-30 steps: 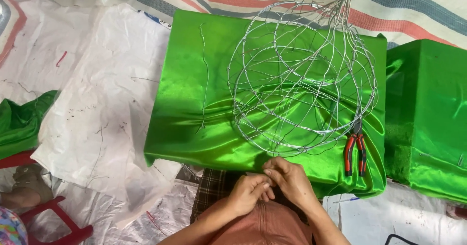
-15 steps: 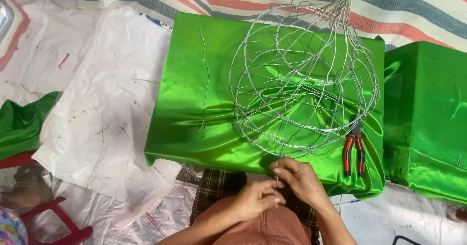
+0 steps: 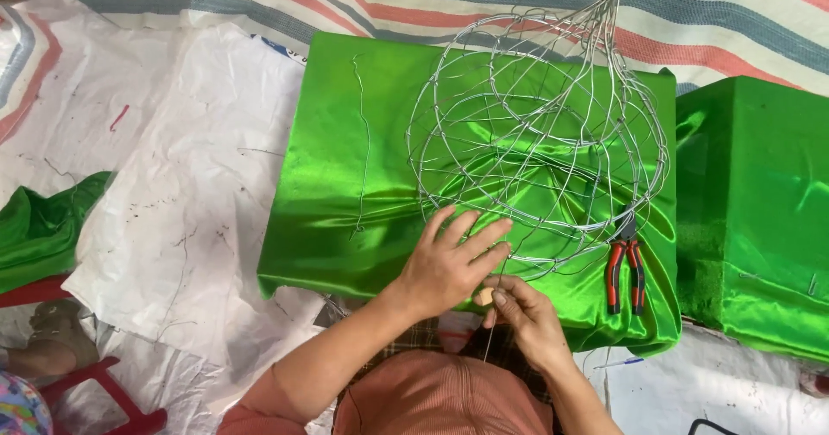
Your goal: A person uses pliers to cut and bend thin metal wires to adjust or assemble a wire mesh structure on a green-covered surface.
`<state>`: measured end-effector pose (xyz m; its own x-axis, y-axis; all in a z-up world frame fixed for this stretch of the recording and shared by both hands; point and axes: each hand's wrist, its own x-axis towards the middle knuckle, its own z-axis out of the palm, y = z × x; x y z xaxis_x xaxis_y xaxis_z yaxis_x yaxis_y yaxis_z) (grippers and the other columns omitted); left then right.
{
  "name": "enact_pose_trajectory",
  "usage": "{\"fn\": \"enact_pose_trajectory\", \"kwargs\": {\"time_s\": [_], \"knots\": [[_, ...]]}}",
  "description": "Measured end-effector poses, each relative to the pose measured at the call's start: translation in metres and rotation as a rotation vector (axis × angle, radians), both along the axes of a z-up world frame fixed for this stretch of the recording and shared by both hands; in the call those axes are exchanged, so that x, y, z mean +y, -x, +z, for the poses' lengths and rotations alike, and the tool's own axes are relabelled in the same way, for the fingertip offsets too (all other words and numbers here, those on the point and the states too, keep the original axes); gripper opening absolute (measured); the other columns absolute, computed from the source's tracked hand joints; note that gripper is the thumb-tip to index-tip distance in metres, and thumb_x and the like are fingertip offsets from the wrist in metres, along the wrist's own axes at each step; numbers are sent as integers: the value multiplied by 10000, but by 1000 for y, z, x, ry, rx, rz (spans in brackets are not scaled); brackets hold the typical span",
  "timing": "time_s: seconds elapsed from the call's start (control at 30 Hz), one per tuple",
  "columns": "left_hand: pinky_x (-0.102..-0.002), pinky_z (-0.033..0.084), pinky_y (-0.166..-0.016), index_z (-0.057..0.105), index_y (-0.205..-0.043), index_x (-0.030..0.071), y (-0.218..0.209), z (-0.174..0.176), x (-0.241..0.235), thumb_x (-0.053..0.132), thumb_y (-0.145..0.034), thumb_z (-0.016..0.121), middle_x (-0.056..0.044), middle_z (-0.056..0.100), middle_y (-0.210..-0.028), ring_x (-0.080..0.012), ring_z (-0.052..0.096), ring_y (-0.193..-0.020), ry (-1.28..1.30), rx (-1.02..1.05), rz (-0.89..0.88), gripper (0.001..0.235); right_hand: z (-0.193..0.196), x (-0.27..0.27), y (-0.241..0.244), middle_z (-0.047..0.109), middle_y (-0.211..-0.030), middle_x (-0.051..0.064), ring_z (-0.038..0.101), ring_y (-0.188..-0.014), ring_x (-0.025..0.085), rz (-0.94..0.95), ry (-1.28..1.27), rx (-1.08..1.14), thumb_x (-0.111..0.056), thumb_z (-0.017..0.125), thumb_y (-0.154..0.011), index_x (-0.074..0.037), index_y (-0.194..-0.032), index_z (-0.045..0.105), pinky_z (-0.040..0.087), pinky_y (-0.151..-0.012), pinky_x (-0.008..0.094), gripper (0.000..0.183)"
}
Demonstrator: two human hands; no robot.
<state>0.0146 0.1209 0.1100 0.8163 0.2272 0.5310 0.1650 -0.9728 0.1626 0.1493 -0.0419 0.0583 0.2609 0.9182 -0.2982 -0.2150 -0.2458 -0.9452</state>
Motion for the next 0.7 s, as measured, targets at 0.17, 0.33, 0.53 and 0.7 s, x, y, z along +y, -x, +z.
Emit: {"fn": "enact_pose_trajectory", "kwargs": {"time_s": [0.17,0.33,0.53,0.7], "knots": [[-453,514,-842,747,-1067,130,-25,-14,4,260,-985,684,-28,711,-940,-262,638,-867,0,-115,-16,166,-22,-9,19,760,-908,207,637,-542,220,-117,0,213,-70,569,-988,73,-1254,629,591,-625,362,308],[-368,404,-700,756,-1023,157,-38,2,7,241,-987,738,27,667,-757,-213,569,-706,20,-130,-1,93,-34,-7,29,739,-851,279,518,-479,214,-236,-63,492,-114,553,-1017,77,-1259,605,511,-476,361,313],[-359,329,-647,729,-967,170,-55,12,7,177,-954,780,42,575,-685,-199,508,-657,45,-145,28,53,-28,12,25,724,-779,157,386,-509,130,-247,-233,527,-213,589,-1047,-18,-951,650,393,-481,295,226],[-370,363,-636,679,-938,153,-63,19,2,94,-959,700,19,606,-707,-222,542,-654,87,-133,37,66,-36,10,23,697,-712,137,545,-572,147,-221,-344,118,-279,561,-1060,23,-871,643,437,-519,257,366]]}}
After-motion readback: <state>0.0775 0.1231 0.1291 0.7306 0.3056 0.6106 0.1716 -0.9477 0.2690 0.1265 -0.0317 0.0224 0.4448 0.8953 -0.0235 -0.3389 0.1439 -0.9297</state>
